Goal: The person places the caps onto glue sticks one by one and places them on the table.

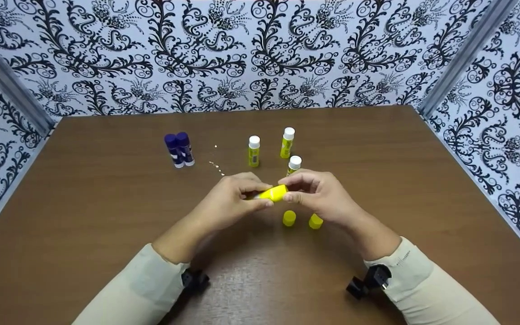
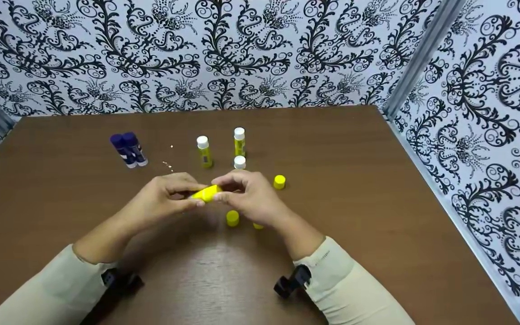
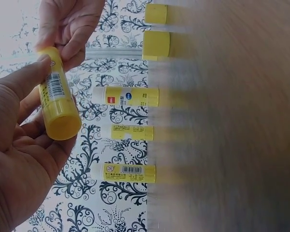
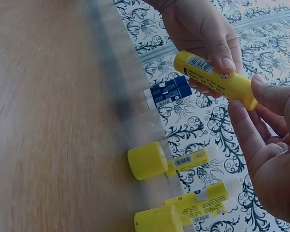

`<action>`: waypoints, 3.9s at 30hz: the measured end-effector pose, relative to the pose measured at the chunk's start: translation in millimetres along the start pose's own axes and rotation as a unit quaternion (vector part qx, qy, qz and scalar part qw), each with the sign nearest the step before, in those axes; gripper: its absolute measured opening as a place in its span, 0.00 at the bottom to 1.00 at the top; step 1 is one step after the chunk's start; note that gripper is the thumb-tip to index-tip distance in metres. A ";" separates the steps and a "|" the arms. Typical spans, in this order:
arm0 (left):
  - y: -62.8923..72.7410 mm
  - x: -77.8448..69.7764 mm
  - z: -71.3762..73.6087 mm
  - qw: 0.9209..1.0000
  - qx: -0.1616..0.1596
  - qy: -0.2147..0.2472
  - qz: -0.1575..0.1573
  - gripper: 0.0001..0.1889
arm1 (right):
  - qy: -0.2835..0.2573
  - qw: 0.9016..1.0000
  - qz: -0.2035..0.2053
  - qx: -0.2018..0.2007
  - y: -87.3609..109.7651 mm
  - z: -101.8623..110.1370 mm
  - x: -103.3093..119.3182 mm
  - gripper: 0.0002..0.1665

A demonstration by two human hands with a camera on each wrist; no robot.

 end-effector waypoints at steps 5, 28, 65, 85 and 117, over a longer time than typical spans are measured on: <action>0.5 -0.2 1.2 1.000 0.002 0.018 0.000 0.15 | -0.004 1.000 0.007 0.001 0.9 0.3 2.7 0.21; -0.2 5.6 6.7 0.999 -0.009 0.045 0.012 0.16 | 0.002 1.000 0.015 -0.027 3.4 6.5 6.3 0.20; 0.6 13.5 32.6 0.985 -0.124 0.112 0.035 0.14 | -0.018 0.994 0.022 -0.103 -1.0 40.4 -1.1 0.20; -0.6 23.9 46.3 0.970 -0.191 0.148 0.037 0.13 | 0.023 0.991 -0.017 -0.128 -4.5 61.2 -18.9 0.22; 5.7 42.7 76.5 0.934 -0.329 0.139 0.031 0.18 | 0.047 0.987 -0.044 -0.146 -9.7 84.5 -44.5 0.22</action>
Point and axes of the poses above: each hand's wrist, its own y-axis away from the middle knuckle, its own z-axis out of the back of the hand, x = y × z, the point moved 5 cm from there along -y, towards the middle knuckle, and after that the axes turned 1 degree about y, right-handed, at the moved point
